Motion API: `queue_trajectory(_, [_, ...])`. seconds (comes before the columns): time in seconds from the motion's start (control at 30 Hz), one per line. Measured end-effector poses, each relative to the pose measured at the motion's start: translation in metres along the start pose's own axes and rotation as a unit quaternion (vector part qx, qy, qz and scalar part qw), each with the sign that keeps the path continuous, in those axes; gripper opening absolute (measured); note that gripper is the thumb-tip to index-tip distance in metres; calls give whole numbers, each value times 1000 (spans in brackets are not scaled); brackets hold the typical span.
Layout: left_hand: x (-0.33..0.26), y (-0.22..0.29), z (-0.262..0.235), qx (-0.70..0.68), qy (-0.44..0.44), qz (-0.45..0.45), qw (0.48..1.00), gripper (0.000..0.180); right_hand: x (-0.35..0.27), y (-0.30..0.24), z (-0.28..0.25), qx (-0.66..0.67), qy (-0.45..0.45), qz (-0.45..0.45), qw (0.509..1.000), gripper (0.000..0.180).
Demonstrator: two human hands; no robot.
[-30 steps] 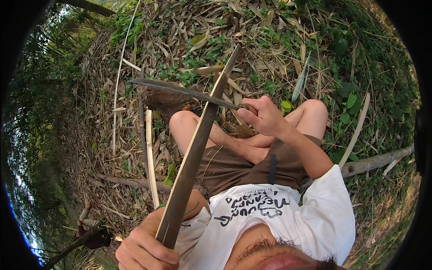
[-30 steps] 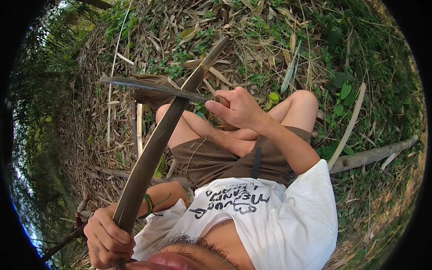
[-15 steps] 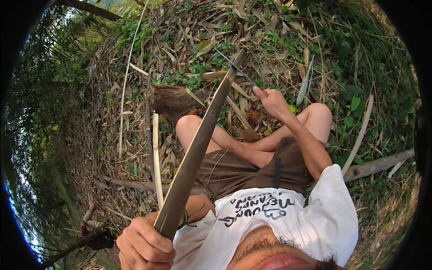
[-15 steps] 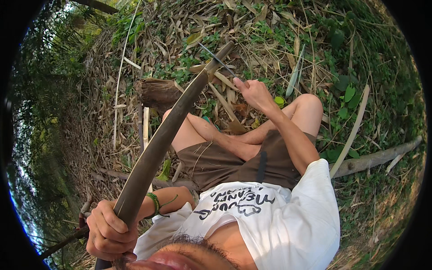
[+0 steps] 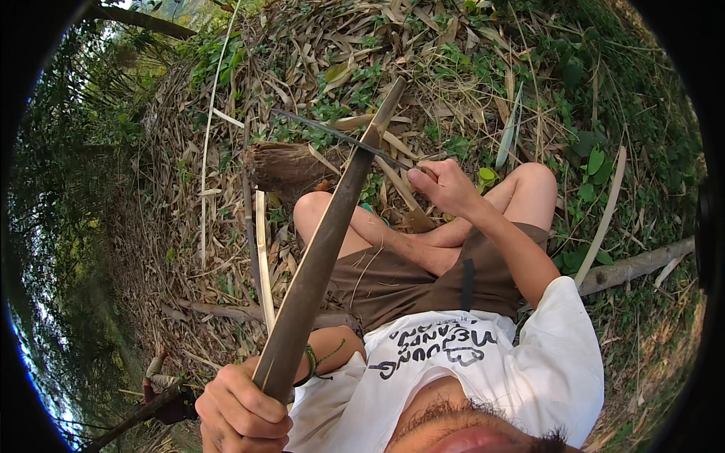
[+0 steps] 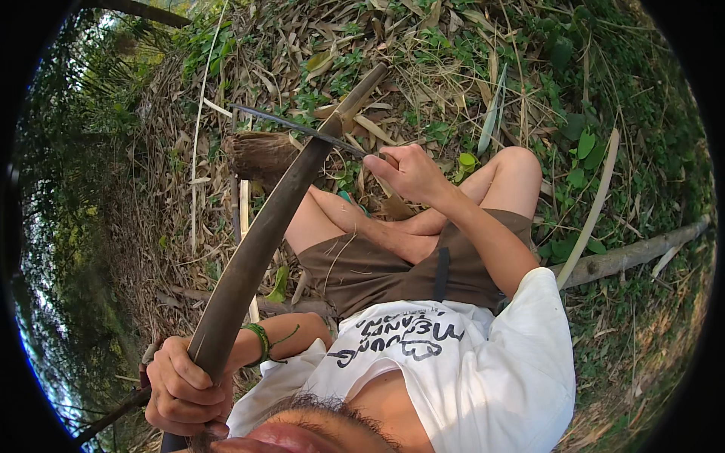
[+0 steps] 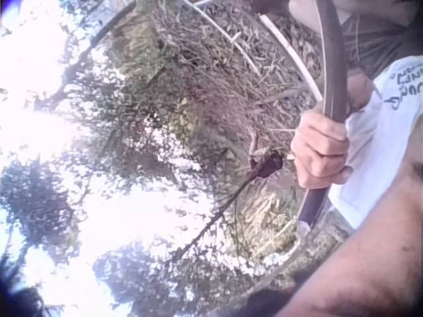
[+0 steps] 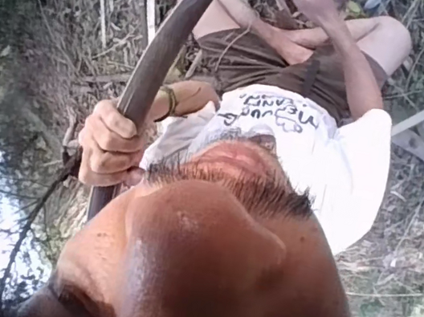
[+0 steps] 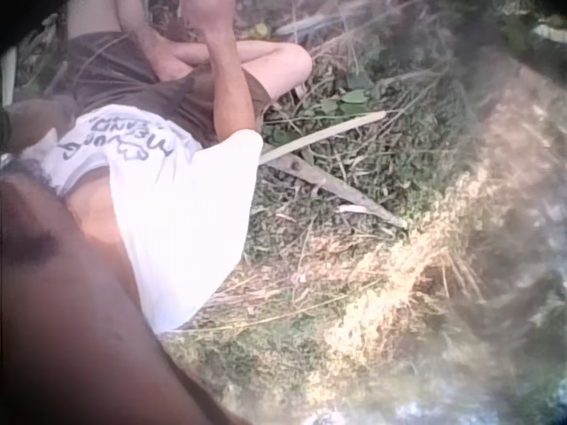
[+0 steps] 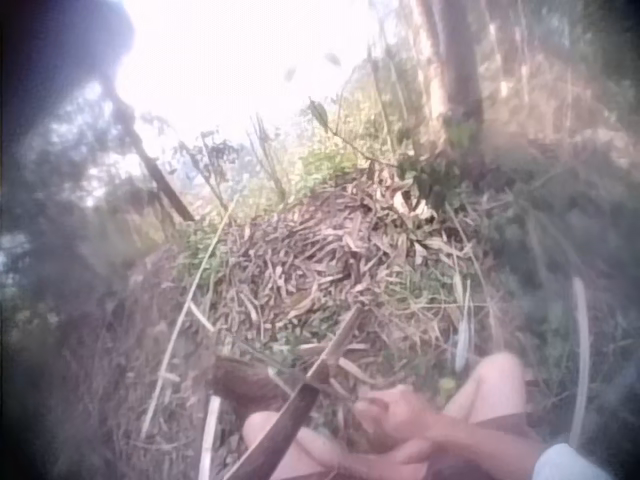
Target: The person is carving a thin strip from a piece of bamboo by hand using a knife. They hold the bamboo stalk and use the knife to shave and smooth the surface of the detached strip.
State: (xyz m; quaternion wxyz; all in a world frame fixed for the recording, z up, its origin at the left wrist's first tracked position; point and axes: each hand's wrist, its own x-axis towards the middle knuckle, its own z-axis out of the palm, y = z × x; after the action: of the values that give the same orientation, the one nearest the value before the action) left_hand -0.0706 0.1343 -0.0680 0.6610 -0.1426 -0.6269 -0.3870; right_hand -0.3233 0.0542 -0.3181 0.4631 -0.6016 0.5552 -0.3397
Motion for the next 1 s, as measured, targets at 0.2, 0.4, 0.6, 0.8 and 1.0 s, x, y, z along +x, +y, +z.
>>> queue_trajectory(0.2, [-5,6,7,6,11,-4,1000,26,9,15,-3,-47,-2,20,999,74])
queue_trajectory(0.4, [-1,7,1,41,12,-2,999,28,31,27,-5,-21,7,59,998,74])
queue_trajectory(0.6, [-2,9,-1,40,19,-27,999,25,29,34,-3,30,-16,27,999,75])
queue_trajectory(0.8, [-8,12,-2,49,44,-21,998,24,33,24,1,-9,-37,-28,999,66])
queue_trajectory(1.0, [-13,17,-6,36,24,-26,999,26,27,14,-6,-61,-27,-29,997,73])
